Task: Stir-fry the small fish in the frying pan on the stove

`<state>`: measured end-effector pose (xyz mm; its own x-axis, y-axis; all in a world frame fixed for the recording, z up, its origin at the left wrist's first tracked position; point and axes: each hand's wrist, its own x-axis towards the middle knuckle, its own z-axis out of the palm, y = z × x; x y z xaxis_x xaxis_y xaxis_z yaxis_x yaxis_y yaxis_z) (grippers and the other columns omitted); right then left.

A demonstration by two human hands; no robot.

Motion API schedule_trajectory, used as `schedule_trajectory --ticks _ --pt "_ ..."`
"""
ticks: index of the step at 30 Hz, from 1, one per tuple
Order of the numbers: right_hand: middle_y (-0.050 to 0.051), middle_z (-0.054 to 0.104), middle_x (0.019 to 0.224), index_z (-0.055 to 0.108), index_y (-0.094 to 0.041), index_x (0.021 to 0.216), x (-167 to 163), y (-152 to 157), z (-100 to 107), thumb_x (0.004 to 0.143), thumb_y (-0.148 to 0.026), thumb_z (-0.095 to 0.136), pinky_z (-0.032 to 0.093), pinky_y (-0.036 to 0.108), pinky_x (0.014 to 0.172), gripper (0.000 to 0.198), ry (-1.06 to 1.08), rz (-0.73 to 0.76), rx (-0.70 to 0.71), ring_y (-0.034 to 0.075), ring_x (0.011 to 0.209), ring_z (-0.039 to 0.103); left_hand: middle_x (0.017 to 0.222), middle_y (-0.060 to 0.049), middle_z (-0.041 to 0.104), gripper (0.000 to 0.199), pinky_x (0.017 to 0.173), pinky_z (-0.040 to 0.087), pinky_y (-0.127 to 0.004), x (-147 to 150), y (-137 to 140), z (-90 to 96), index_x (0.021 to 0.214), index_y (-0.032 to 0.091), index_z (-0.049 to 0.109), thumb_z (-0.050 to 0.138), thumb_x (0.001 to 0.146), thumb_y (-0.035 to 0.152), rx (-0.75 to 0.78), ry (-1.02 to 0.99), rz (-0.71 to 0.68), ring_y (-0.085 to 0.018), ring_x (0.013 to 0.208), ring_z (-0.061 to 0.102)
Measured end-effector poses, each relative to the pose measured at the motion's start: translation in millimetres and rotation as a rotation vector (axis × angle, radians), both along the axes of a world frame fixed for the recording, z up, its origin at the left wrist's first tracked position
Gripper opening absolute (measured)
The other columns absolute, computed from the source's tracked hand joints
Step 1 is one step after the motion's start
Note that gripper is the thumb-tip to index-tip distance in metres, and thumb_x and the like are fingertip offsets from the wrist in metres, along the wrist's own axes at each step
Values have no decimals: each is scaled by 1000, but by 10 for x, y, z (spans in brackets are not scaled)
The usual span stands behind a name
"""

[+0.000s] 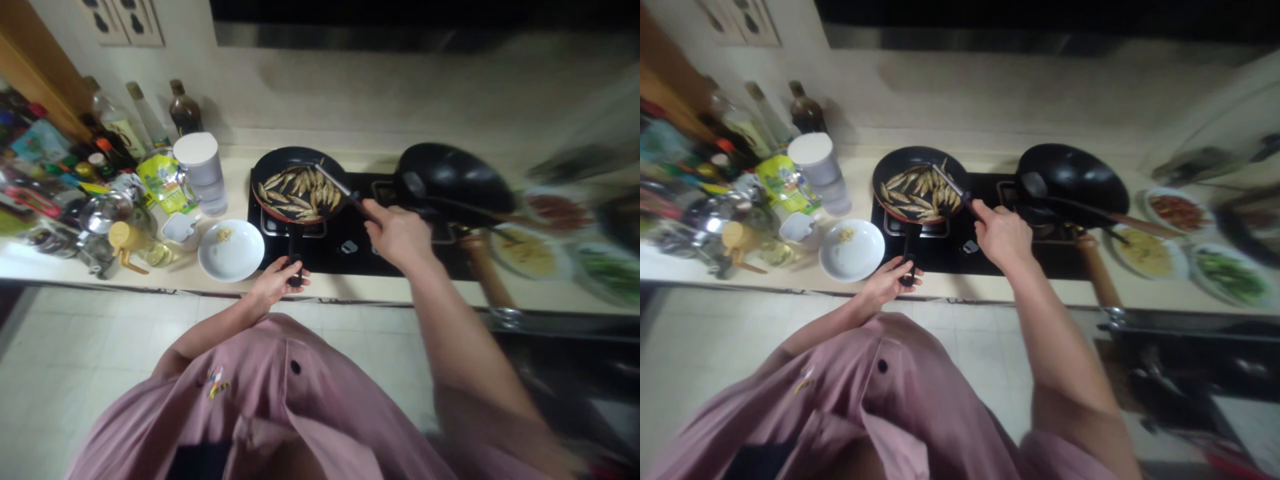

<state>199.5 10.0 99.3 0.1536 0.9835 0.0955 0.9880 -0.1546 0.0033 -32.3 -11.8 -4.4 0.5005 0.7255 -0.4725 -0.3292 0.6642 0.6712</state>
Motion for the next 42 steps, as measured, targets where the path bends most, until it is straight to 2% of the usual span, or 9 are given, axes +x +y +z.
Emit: schedule_trajectory --ticks 6,10,14,16,20,27,31,36,42 --pt "15 67 98 52 -14 137 -86 -155 -422 86 -30 41 47 37 75 55 232 -112 85 27 88 62 84 -8 66 33 60 51 -29 18 8 87 91 17 47 72 77 33 -22 31 -11 -17 67 67" --pt "15 69 99 55 -12 135 -101 -319 -581 86 -31 42 49 39 84 54 358 -86 154 27 91 64 85 -9 67 32 58 50 -28 31 6 103 94 16 48 71 78 33 -36 28 -21 -18 67 67" --pt "15 69 106 54 -8 135 -82 -529 -656 87 -34 41 49 38 89 57 445 -150 240 25 94 65 88 -9 67 33 56 50 -27 31 -5 96 92 16 47 72 77 34 -17 27 -14 -18 69 67" --pt "16 68 107 54 -6 134 -91 -607 -691 86 -34 41 48 38 90 58 471 -194 228 26 95 65 86 -9 67 34 56 51 -27 34 -16 103 93 16 48 72 77 33 -23 25 -14 -18 68 67" --pt "16 68 110 56 -7 133 -155 -722 -697 86 -36 41 48 38 92 57 519 -192 221 27 98 65 84 -8 67 35 57 52 -26 47 -42 138 97 15 50 73 76 32 -56 36 -29 -17 66 68" --pt "17 69 99 53 -9 136 -269 -863 -611 87 -35 37 50 41 80 58 442 -231 191 28 84 64 85 -8 67 35 59 52 -27 61 -83 149 98 16 52 73 76 33 -79 43 -22 -17 67 68" --pt "15 69 102 53 -11 136 -239 -923 -639 88 -37 37 50 39 80 57 478 -210 170 26 85 64 86 -8 68 36 59 52 -27 65 -113 156 99 16 52 73 77 34 -84 55 -22 -17 67 68" --pt "17 65 103 47 -8 140 -206 -731 -655 91 -33 34 49 37 81 57 371 -142 163 26 88 62 85 -7 67 39 58 52 -26 82 -169 153 99 16 52 72 76 40 -77 65 -7 -16 65 67" --pt "16 56 112 38 -22 147 -312 -144 -697 94 -30 31 45 35 67 54 170 -119 21 22 76 60 90 -7 66 45 56 50 -25 69 -229 55 99 17 51 68 76 52 -55 99 57 -16 67 67"
